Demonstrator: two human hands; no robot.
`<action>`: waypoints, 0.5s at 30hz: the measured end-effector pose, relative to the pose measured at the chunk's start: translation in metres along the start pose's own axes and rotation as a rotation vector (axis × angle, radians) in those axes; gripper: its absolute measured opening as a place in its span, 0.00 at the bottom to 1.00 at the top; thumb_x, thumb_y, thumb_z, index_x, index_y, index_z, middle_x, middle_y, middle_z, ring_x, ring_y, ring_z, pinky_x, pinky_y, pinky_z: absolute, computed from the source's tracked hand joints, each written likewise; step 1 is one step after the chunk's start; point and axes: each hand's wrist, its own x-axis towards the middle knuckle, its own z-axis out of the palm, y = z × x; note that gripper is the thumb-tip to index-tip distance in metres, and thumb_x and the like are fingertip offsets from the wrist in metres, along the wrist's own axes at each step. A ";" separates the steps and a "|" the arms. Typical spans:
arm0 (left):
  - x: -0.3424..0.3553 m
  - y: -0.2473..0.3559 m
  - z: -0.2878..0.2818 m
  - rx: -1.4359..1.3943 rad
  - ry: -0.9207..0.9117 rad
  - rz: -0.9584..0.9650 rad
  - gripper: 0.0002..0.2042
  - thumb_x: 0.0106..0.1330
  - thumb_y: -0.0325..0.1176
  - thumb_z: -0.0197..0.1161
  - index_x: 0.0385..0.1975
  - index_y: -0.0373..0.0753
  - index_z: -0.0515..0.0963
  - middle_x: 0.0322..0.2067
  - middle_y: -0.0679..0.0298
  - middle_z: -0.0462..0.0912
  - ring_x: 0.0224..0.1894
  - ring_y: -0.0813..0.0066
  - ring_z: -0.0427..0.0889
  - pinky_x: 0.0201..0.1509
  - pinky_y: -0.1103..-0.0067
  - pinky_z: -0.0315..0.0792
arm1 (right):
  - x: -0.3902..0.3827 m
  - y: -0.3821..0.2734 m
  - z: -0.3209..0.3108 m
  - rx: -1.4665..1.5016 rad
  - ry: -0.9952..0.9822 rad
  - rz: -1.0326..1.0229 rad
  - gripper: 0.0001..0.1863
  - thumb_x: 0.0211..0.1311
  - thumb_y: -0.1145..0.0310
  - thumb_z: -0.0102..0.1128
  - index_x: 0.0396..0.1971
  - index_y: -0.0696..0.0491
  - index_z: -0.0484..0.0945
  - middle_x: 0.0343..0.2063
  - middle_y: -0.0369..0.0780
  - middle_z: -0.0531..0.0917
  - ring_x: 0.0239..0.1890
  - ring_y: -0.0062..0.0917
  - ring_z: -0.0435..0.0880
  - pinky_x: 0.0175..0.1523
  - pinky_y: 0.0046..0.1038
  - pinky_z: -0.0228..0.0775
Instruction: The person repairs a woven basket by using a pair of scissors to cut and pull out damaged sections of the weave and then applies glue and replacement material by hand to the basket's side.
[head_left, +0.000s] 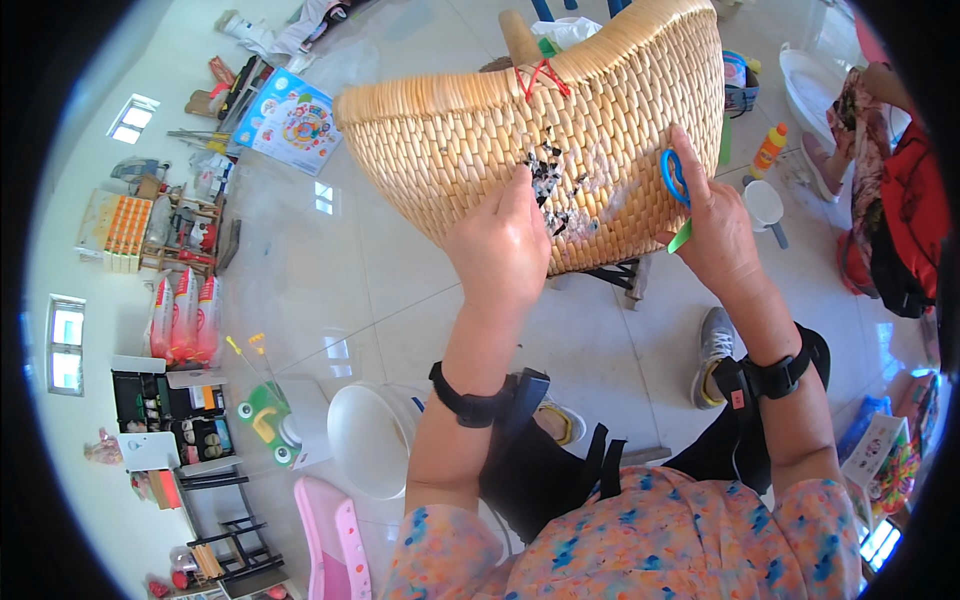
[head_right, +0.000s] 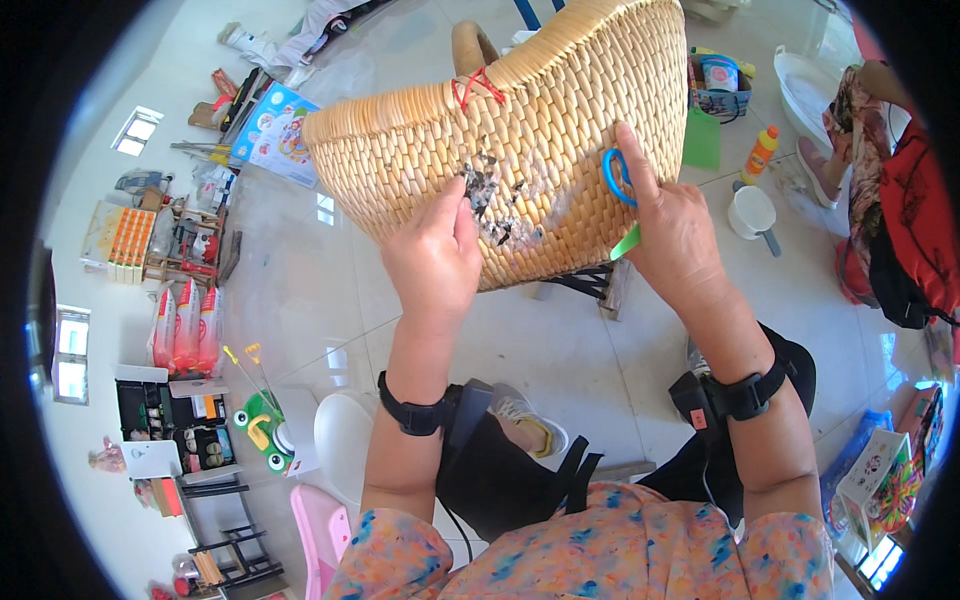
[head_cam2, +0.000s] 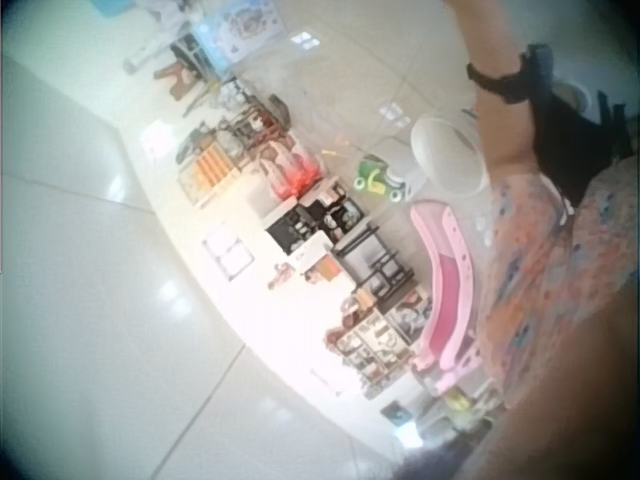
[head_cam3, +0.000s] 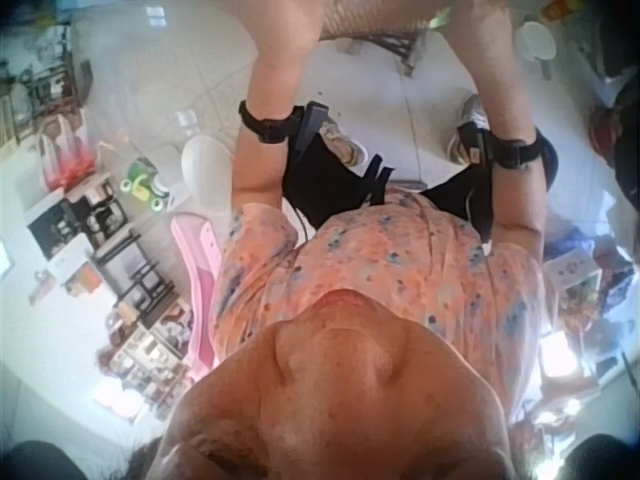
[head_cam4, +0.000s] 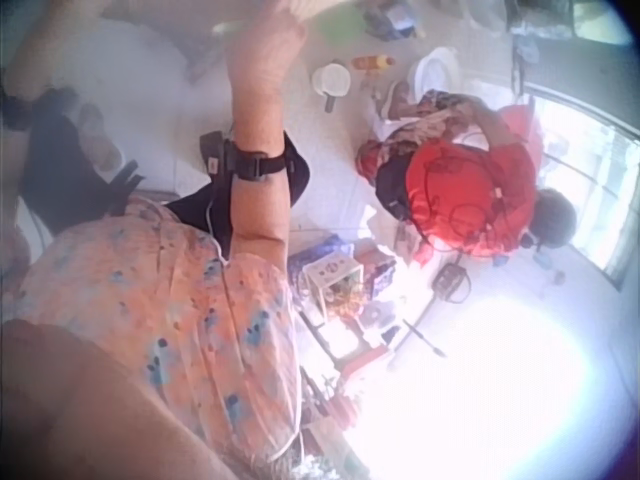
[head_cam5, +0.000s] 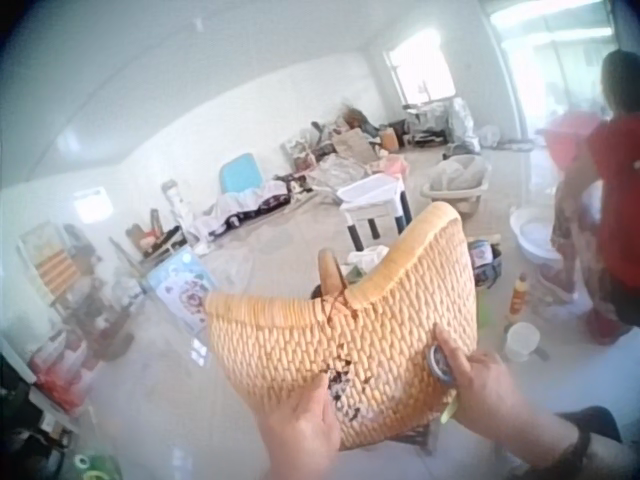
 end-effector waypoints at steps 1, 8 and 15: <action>-0.002 0.002 -0.001 0.001 -0.010 -0.037 0.10 0.59 0.25 0.65 0.40 0.37 0.84 0.30 0.53 0.85 0.28 0.58 0.85 0.34 0.70 0.78 | 0.000 -0.001 0.000 0.003 0.003 -0.002 0.69 0.31 0.76 0.82 0.75 0.42 0.44 0.36 0.47 0.83 0.37 0.48 0.81 0.45 0.41 0.73; 0.006 0.002 0.005 -0.029 0.059 -0.024 0.11 0.58 0.25 0.64 0.41 0.36 0.82 0.27 0.58 0.83 0.26 0.59 0.83 0.30 0.68 0.76 | 0.000 -0.004 0.000 0.007 -0.015 0.010 0.64 0.36 0.83 0.73 0.75 0.44 0.44 0.33 0.48 0.82 0.35 0.48 0.81 0.42 0.43 0.72; 0.001 0.005 0.008 -0.058 0.113 -0.041 0.12 0.58 0.24 0.63 0.42 0.35 0.81 0.28 0.57 0.85 0.27 0.60 0.85 0.30 0.69 0.77 | 0.000 -0.009 -0.001 -0.065 -0.007 -0.007 0.58 0.41 0.81 0.66 0.74 0.48 0.44 0.23 0.41 0.82 0.32 0.37 0.83 0.46 0.37 0.70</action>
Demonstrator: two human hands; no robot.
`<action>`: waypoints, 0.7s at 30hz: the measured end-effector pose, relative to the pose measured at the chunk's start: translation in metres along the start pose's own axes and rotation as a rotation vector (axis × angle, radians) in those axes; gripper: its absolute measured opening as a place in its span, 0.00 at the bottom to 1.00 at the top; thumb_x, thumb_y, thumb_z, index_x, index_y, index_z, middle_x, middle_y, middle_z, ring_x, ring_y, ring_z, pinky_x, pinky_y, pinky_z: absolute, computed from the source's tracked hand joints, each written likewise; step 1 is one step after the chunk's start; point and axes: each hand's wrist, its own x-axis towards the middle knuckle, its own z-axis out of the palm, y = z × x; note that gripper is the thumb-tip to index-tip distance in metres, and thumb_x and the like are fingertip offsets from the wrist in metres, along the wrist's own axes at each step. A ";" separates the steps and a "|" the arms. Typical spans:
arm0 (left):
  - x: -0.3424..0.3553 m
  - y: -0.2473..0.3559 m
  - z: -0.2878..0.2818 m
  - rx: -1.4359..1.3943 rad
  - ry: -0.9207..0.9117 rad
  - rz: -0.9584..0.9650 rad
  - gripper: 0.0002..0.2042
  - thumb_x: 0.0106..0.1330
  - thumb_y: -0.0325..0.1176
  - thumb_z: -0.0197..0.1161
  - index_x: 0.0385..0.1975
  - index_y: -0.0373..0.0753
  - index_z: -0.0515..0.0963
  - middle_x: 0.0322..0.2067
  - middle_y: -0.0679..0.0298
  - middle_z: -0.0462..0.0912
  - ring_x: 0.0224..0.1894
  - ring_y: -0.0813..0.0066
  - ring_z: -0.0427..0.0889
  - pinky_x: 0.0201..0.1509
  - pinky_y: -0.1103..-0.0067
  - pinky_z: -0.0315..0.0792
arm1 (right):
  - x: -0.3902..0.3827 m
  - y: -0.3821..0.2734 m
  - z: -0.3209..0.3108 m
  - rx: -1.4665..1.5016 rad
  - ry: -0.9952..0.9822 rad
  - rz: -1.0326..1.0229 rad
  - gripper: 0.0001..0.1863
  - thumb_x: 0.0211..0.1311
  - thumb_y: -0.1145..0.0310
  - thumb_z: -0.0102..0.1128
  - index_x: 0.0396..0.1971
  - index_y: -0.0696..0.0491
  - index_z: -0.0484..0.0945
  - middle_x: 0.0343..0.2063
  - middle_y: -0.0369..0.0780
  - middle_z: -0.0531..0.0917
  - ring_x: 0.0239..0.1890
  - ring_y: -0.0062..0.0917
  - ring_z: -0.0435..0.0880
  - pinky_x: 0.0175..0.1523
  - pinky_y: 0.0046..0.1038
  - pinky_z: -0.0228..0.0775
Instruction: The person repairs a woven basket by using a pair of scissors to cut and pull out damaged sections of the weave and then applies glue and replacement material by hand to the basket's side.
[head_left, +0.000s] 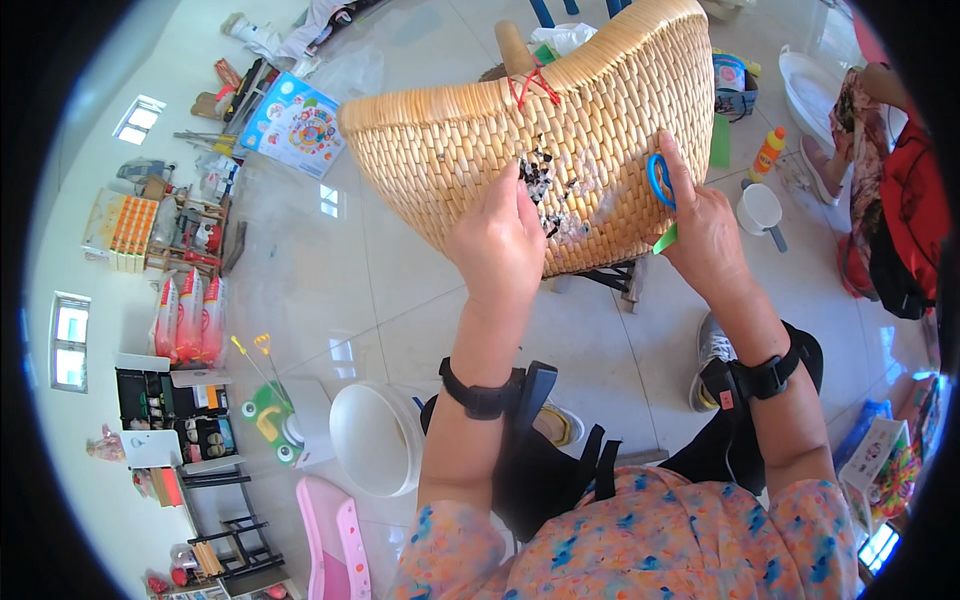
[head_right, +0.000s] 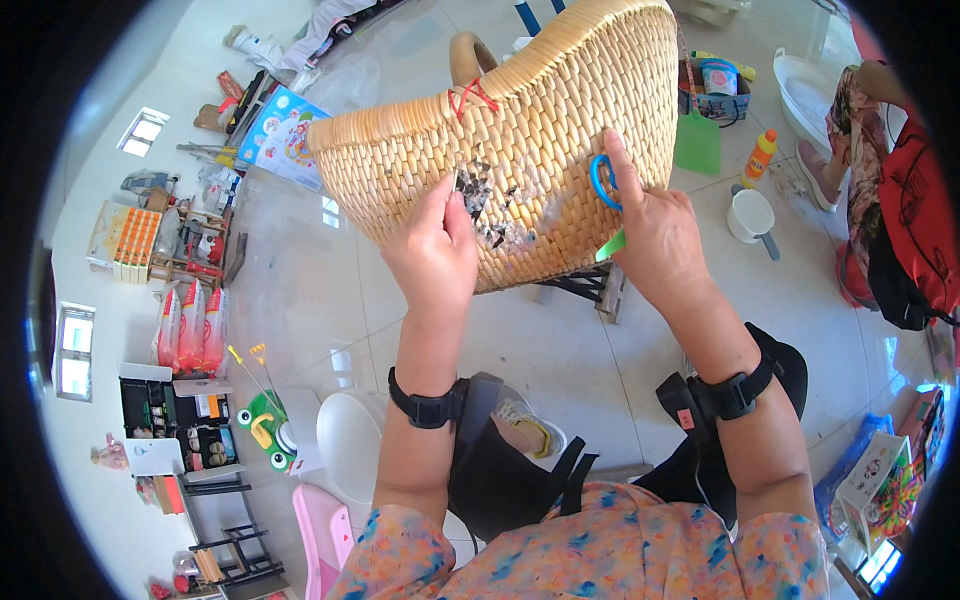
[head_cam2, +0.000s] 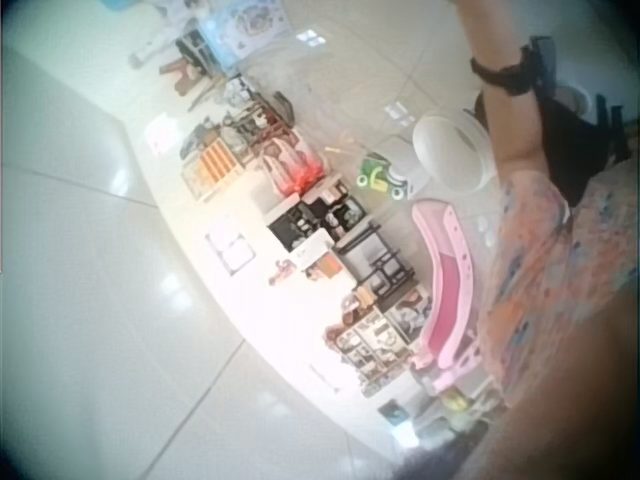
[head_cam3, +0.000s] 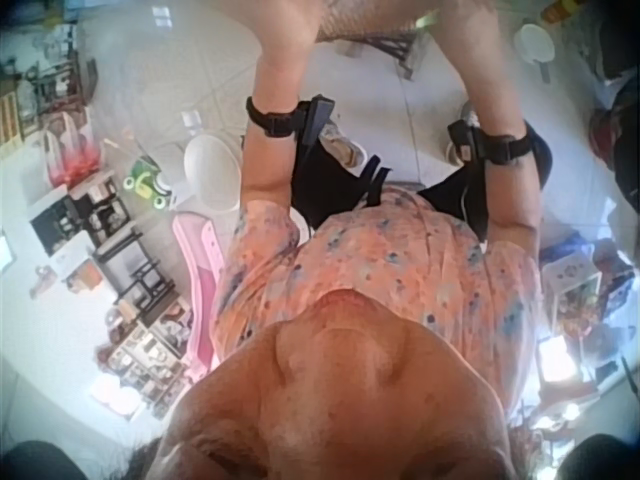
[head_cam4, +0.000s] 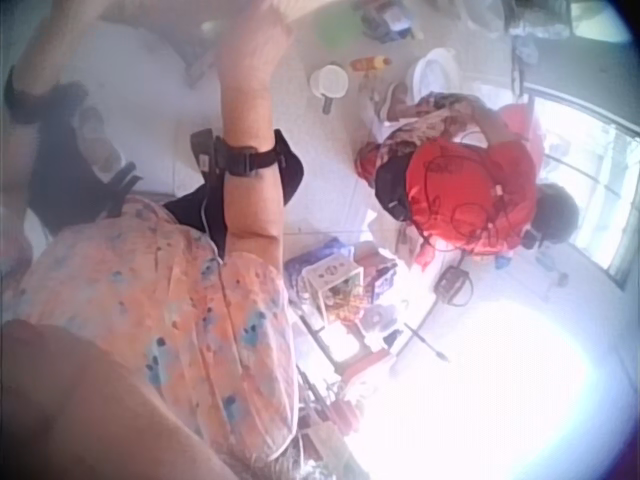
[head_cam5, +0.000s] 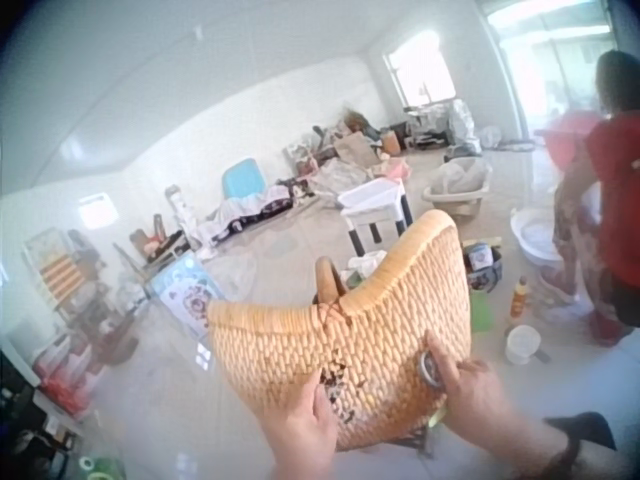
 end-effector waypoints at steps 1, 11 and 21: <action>0.002 0.000 0.000 0.021 -0.019 0.011 0.12 0.58 0.23 0.63 0.42 0.34 0.81 0.28 0.57 0.85 0.27 0.60 0.84 0.30 0.69 0.77 | 0.000 0.001 0.000 0.000 0.001 0.000 0.58 0.41 0.81 0.66 0.74 0.48 0.44 0.23 0.41 0.82 0.32 0.37 0.83 0.46 0.37 0.70; -0.001 -0.002 -0.001 0.075 -0.057 0.039 0.13 0.56 0.24 0.65 0.42 0.34 0.81 0.29 0.58 0.85 0.25 0.60 0.83 0.29 0.70 0.77 | 0.000 0.002 0.001 0.018 0.018 -0.006 0.59 0.39 0.82 0.67 0.74 0.47 0.44 0.24 0.41 0.82 0.32 0.37 0.83 0.45 0.37 0.70; -0.006 0.001 0.003 0.065 -0.001 0.072 0.12 0.55 0.22 0.65 0.41 0.34 0.82 0.28 0.57 0.85 0.25 0.61 0.83 0.28 0.70 0.77 | 0.000 0.005 0.004 0.030 0.034 -0.026 0.59 0.39 0.83 0.65 0.75 0.48 0.44 0.23 0.41 0.82 0.31 0.38 0.82 0.45 0.37 0.71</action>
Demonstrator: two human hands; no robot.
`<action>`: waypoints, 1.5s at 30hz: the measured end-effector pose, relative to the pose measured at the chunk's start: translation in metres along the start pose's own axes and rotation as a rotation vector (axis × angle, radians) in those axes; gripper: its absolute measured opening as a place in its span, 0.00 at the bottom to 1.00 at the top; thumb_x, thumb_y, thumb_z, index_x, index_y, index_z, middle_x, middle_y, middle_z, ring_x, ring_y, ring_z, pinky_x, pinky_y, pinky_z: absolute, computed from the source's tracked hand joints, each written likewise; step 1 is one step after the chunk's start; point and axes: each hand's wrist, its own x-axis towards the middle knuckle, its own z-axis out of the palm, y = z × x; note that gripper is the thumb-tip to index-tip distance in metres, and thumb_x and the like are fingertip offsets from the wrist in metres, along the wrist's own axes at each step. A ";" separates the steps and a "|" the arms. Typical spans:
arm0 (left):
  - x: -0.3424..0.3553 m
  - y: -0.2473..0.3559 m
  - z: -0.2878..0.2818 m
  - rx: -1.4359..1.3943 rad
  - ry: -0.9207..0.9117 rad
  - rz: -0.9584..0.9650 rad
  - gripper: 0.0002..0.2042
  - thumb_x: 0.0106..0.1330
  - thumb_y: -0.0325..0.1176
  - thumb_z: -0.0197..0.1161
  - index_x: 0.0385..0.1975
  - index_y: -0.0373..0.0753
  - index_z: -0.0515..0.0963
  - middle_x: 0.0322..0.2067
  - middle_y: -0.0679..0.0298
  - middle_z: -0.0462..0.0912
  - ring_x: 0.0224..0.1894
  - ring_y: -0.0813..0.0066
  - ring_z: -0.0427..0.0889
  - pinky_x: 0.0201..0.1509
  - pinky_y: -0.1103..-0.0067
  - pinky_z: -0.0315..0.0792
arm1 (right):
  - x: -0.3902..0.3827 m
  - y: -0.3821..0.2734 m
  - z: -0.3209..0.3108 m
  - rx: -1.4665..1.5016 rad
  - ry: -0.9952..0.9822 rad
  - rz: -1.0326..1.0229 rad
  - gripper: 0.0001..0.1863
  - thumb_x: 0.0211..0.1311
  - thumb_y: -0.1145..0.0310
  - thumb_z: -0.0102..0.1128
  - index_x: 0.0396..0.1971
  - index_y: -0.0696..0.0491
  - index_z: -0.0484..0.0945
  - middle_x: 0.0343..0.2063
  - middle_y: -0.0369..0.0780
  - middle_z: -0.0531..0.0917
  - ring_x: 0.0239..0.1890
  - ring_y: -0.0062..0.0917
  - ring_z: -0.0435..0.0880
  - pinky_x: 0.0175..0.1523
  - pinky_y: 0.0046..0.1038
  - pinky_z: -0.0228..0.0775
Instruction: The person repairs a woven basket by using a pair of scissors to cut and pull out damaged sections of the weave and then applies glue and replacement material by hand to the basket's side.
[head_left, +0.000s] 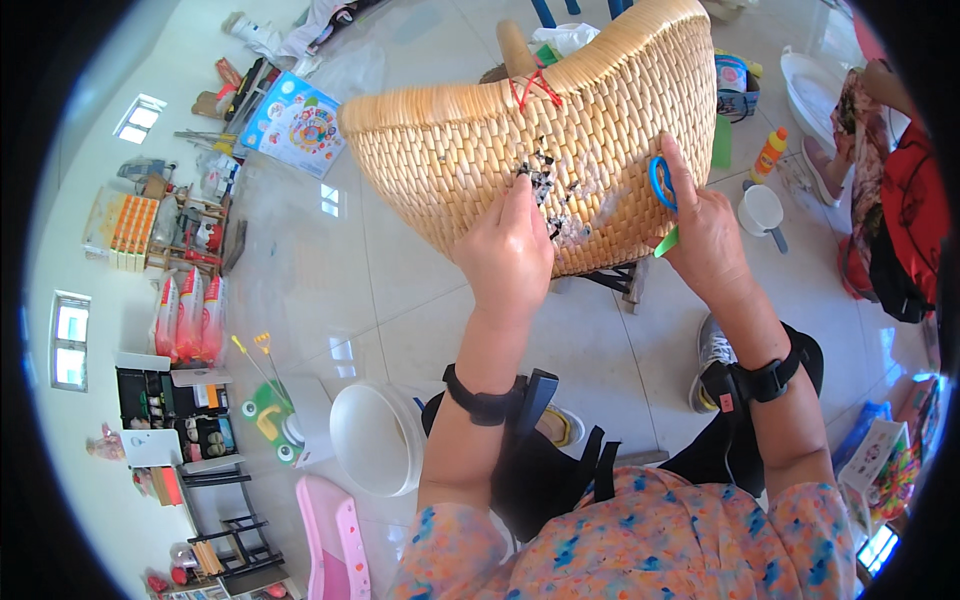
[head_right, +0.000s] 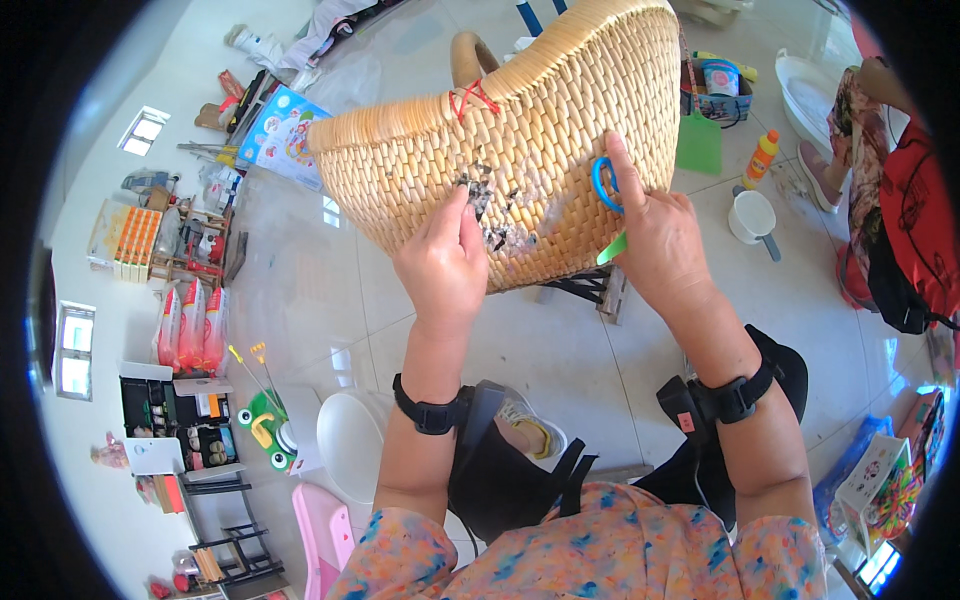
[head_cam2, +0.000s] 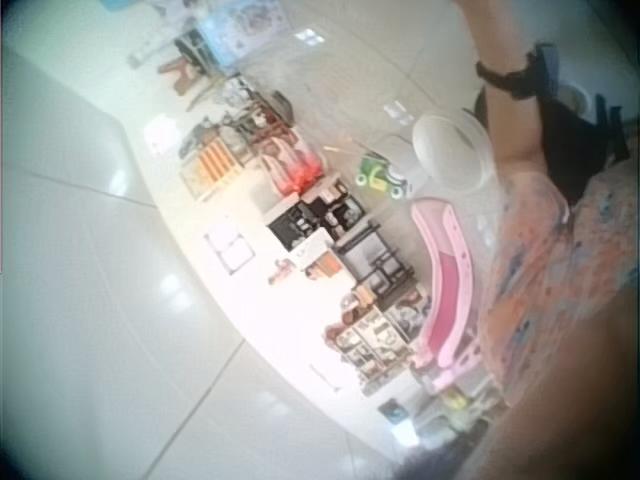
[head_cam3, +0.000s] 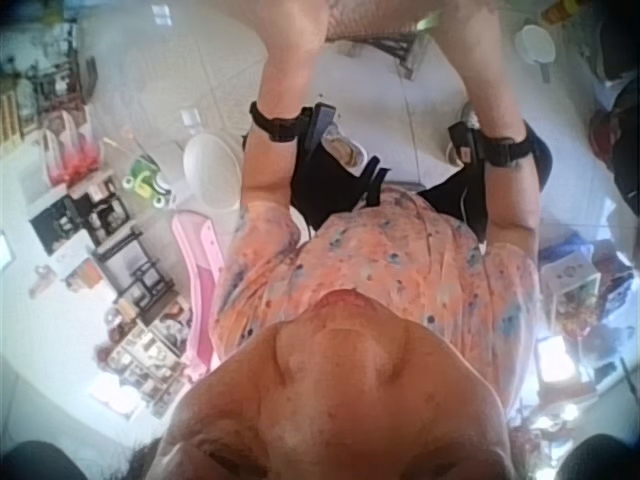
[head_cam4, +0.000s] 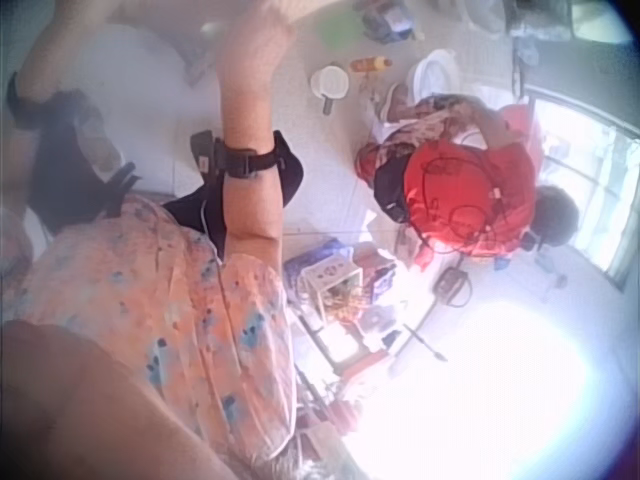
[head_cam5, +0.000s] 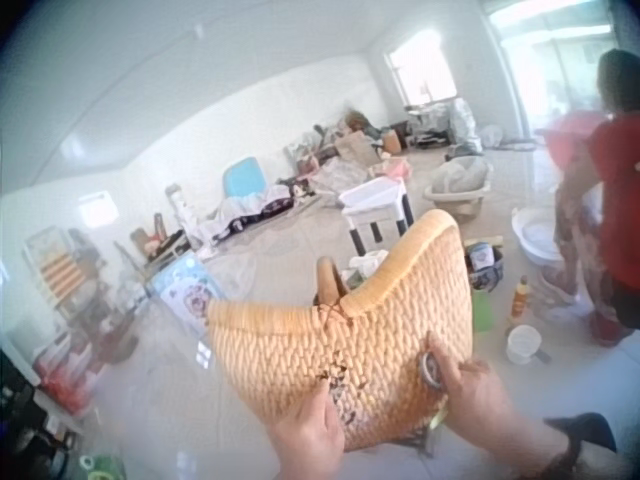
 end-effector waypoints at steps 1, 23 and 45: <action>0.000 0.000 0.000 -0.009 0.024 0.009 0.13 0.55 0.22 0.64 0.41 0.34 0.82 0.28 0.58 0.84 0.25 0.61 0.83 0.28 0.70 0.76 | 0.000 -0.002 0.000 0.002 -0.003 0.000 0.59 0.39 0.83 0.65 0.75 0.48 0.44 0.23 0.41 0.82 0.31 0.38 0.82 0.45 0.37 0.71; 0.006 0.007 -0.016 0.034 -0.074 -0.087 0.09 0.59 0.25 0.64 0.39 0.36 0.83 0.28 0.55 0.86 0.25 0.59 0.85 0.31 0.70 0.78 | 0.000 -0.003 -0.002 0.036 -0.022 0.026 0.62 0.37 0.87 0.66 0.75 0.47 0.43 0.29 0.48 0.82 0.33 0.48 0.80 0.40 0.43 0.71; -0.014 -0.004 -0.011 -0.040 0.008 -0.099 0.12 0.59 0.23 0.64 0.43 0.35 0.81 0.27 0.58 0.84 0.24 0.61 0.83 0.28 0.72 0.76 | 0.002 -0.005 -0.005 0.025 0.024 -0.011 0.55 0.41 0.83 0.62 0.74 0.50 0.46 0.22 0.44 0.81 0.29 0.40 0.82 0.42 0.38 0.72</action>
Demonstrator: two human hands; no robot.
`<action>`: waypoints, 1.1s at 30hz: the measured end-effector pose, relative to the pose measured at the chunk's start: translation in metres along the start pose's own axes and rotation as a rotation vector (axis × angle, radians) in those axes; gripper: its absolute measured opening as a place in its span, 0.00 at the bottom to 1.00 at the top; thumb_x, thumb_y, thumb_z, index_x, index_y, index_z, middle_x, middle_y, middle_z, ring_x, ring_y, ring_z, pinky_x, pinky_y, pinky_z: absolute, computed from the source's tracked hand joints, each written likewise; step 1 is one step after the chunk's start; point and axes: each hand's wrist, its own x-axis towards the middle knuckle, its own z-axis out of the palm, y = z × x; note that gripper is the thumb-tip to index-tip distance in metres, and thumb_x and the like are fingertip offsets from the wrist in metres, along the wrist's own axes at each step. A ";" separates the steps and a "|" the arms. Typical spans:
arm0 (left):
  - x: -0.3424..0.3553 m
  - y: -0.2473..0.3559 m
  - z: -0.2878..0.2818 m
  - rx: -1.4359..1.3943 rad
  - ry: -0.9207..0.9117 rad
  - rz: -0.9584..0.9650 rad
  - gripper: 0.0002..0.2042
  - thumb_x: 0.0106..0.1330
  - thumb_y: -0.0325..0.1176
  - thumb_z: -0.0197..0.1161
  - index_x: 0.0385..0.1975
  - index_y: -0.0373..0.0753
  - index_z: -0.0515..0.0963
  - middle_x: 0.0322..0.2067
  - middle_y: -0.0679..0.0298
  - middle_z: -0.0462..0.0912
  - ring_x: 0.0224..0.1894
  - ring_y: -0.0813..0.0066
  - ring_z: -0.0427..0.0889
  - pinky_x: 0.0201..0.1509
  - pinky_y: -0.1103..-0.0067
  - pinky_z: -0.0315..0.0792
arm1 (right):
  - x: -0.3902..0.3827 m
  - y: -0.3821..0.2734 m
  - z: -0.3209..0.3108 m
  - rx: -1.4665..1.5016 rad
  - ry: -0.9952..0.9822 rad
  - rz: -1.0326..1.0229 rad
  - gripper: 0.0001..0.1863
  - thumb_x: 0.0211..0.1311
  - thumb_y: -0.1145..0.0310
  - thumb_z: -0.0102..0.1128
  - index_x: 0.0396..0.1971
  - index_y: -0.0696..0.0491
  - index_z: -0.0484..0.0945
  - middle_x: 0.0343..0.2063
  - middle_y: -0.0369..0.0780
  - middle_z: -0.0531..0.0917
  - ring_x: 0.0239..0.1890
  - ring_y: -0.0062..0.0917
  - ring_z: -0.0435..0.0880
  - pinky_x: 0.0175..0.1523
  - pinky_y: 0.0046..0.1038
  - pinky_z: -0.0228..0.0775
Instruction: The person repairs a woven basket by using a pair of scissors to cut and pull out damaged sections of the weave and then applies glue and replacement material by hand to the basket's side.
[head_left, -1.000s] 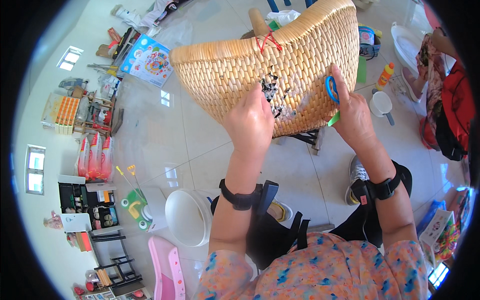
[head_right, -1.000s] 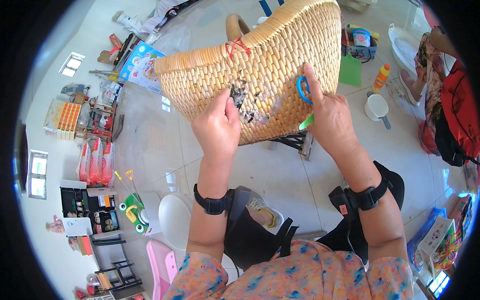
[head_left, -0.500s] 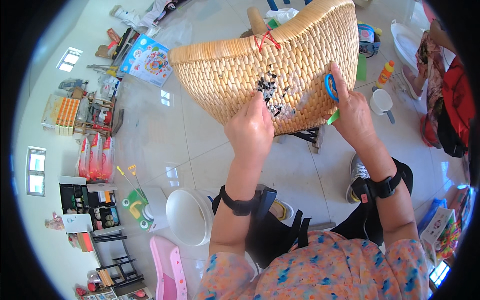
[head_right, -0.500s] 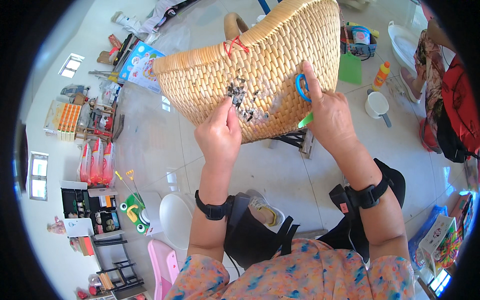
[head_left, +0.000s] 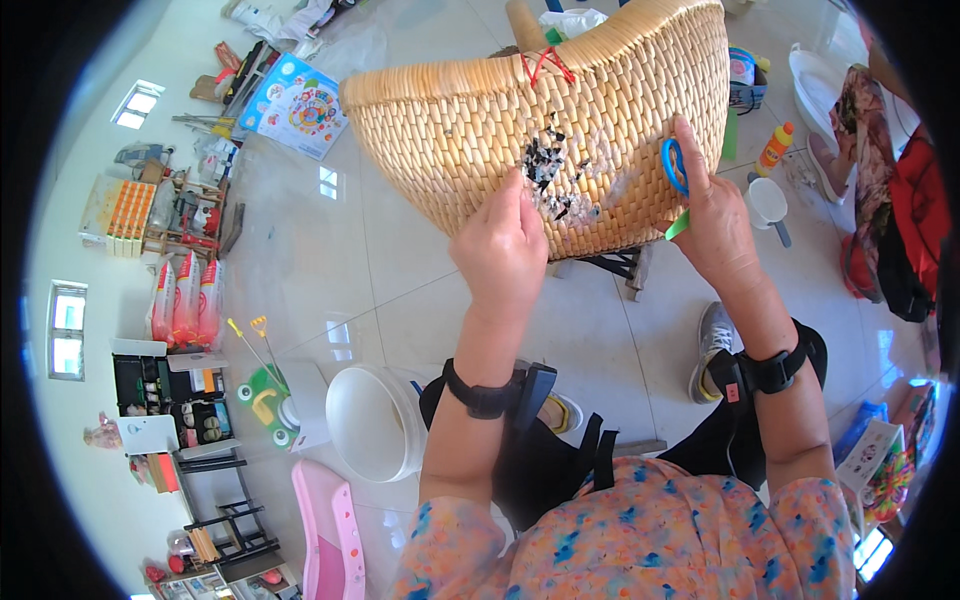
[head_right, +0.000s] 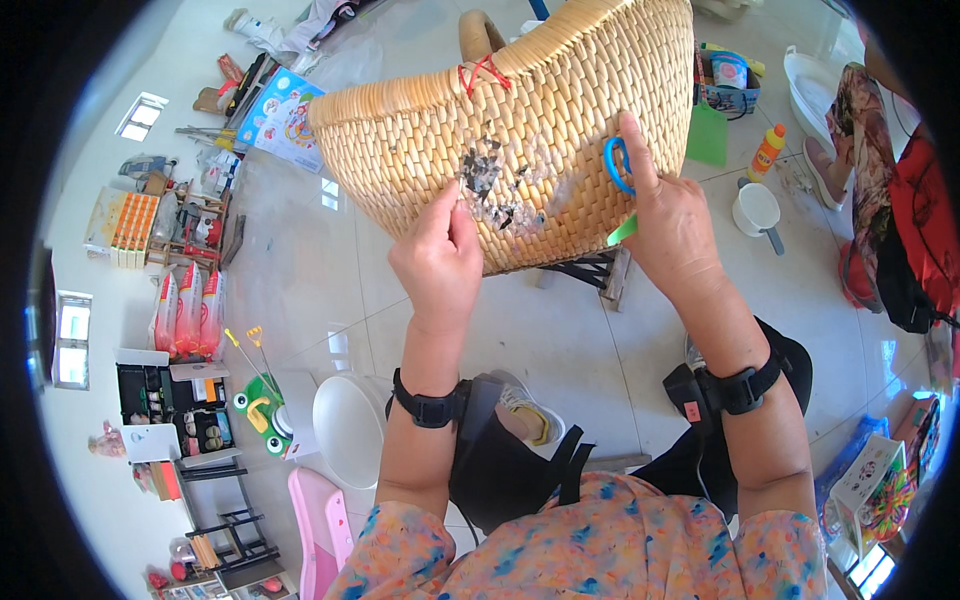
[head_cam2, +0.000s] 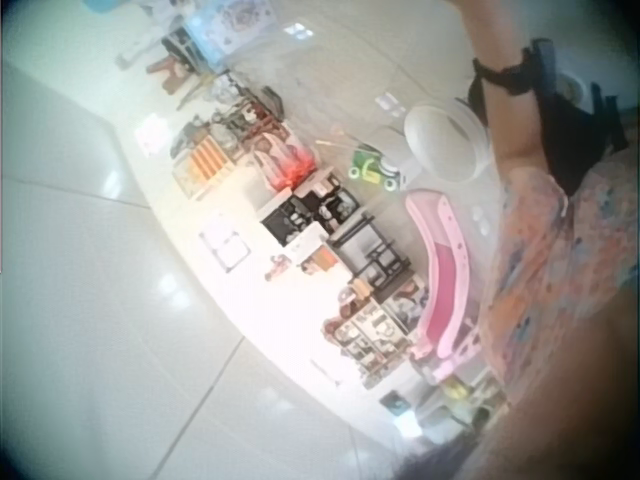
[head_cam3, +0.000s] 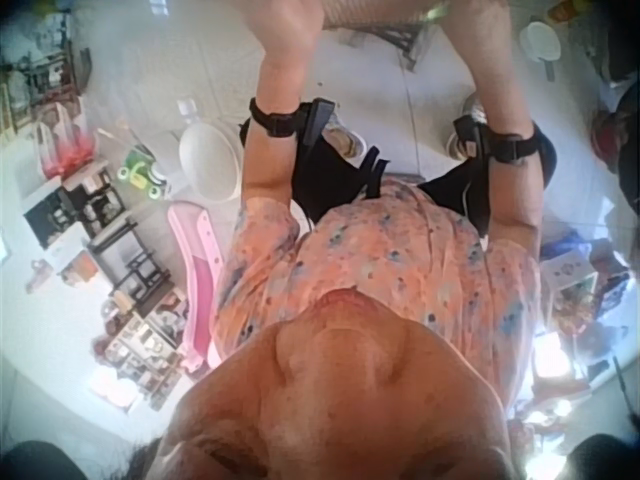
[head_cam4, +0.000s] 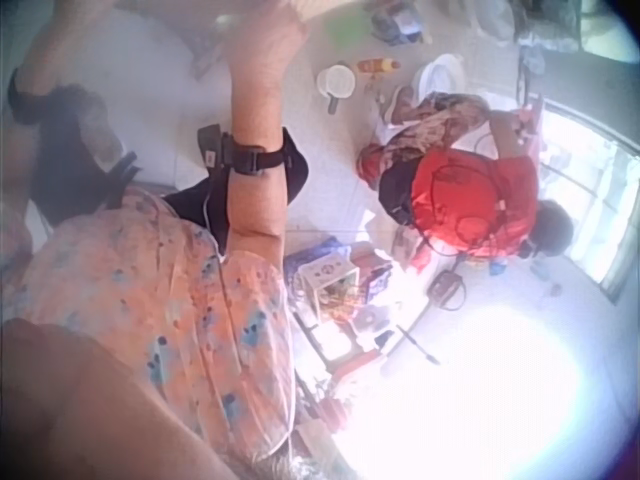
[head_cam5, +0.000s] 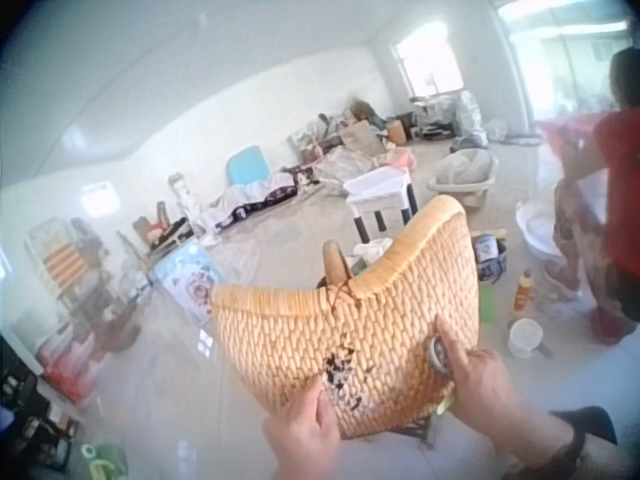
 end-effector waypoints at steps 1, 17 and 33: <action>-0.004 0.000 0.000 0.000 -0.001 0.001 0.12 0.59 0.23 0.64 0.43 0.35 0.81 0.27 0.58 0.84 0.24 0.61 0.83 0.28 0.72 0.76 | 0.000 0.000 0.001 0.000 0.001 0.001 0.55 0.41 0.83 0.62 0.74 0.50 0.46 0.22 0.44 0.81 0.29 0.40 0.82 0.42 0.38 0.72; 0.005 0.003 -0.007 -0.063 -0.052 -0.104 0.09 0.59 0.24 0.65 0.39 0.37 0.84 0.22 0.54 0.82 0.20 0.65 0.82 0.26 0.75 0.74 | -0.001 0.003 0.003 0.027 -0.044 0.042 0.61 0.39 0.85 0.68 0.74 0.44 0.44 0.36 0.50 0.83 0.36 0.50 0.82 0.41 0.43 0.73; 0.004 0.007 -0.012 0.059 -0.173 0.044 0.07 0.59 0.25 0.65 0.38 0.38 0.83 0.29 0.58 0.86 0.27 0.61 0.85 0.31 0.72 0.78 | 0.000 -0.001 0.000 0.037 -0.055 0.071 0.60 0.39 0.86 0.67 0.74 0.43 0.44 0.32 0.50 0.82 0.34 0.49 0.81 0.40 0.44 0.73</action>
